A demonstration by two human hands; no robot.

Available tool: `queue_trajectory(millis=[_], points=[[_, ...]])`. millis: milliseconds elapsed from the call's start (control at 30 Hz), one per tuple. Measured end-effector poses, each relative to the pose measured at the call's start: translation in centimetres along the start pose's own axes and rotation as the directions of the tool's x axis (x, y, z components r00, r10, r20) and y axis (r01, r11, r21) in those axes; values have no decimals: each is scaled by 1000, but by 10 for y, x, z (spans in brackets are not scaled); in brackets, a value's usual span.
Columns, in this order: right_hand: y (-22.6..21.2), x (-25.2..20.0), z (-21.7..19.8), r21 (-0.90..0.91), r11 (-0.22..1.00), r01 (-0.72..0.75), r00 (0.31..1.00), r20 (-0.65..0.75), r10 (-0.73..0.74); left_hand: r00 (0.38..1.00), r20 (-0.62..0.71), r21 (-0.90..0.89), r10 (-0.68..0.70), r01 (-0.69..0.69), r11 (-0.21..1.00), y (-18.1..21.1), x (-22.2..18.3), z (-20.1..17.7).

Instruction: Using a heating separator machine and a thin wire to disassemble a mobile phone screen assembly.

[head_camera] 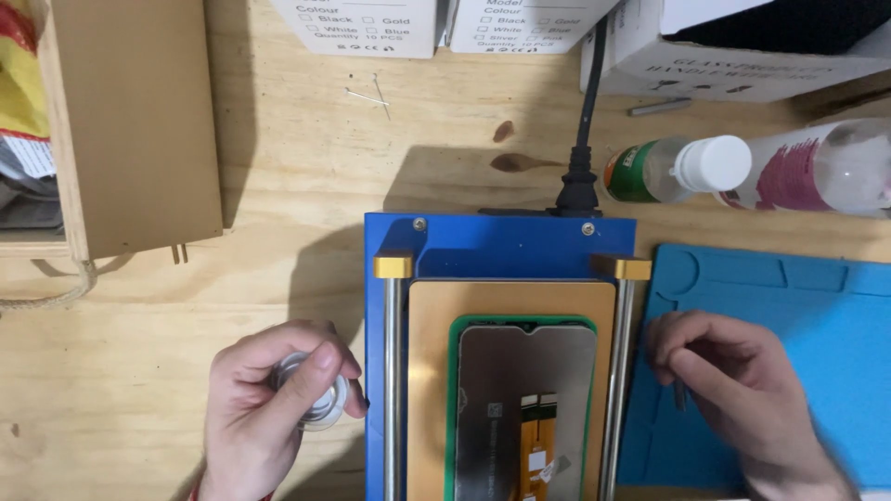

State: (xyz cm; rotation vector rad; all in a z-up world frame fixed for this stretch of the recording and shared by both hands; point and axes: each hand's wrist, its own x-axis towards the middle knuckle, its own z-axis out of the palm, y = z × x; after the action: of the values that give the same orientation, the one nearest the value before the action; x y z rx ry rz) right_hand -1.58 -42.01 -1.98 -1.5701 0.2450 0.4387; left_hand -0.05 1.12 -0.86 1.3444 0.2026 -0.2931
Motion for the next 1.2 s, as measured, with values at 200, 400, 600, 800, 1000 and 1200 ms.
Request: queue_trajectory(millis=[200, 400, 600, 800, 1000, 1200], points=[[-3, -1, 6, -66, 997, -43, 997, -72, 39, 1000, -6, -51, -3, 3, 999, 1, 0, -1], [3, -2, 2, -99, 991, -86, 991, -115, 74, 998, 14, -78, -54, 55, 995, -1, -3, -9], [8, -3, 0, -89, 990, -106, 985, -147, 92, 1000, 5, -55, -11, 11, 998, -4, -7, -13], [7, -2, 4, -40, 995, -88, 987, -136, 82, 1000, -10, -97, -3, 2, 995, -9, -12, -17], [5, 0, 0, -76, 990, -120, 987, -117, 111, 999, -32, -93, -17, 14, 996, -14, -17, -22], [0, 2, 7, -49, 993, -107, 990, -94, 102, 998, -55, -62, -22, 18, 998, -14, -23, -28]])
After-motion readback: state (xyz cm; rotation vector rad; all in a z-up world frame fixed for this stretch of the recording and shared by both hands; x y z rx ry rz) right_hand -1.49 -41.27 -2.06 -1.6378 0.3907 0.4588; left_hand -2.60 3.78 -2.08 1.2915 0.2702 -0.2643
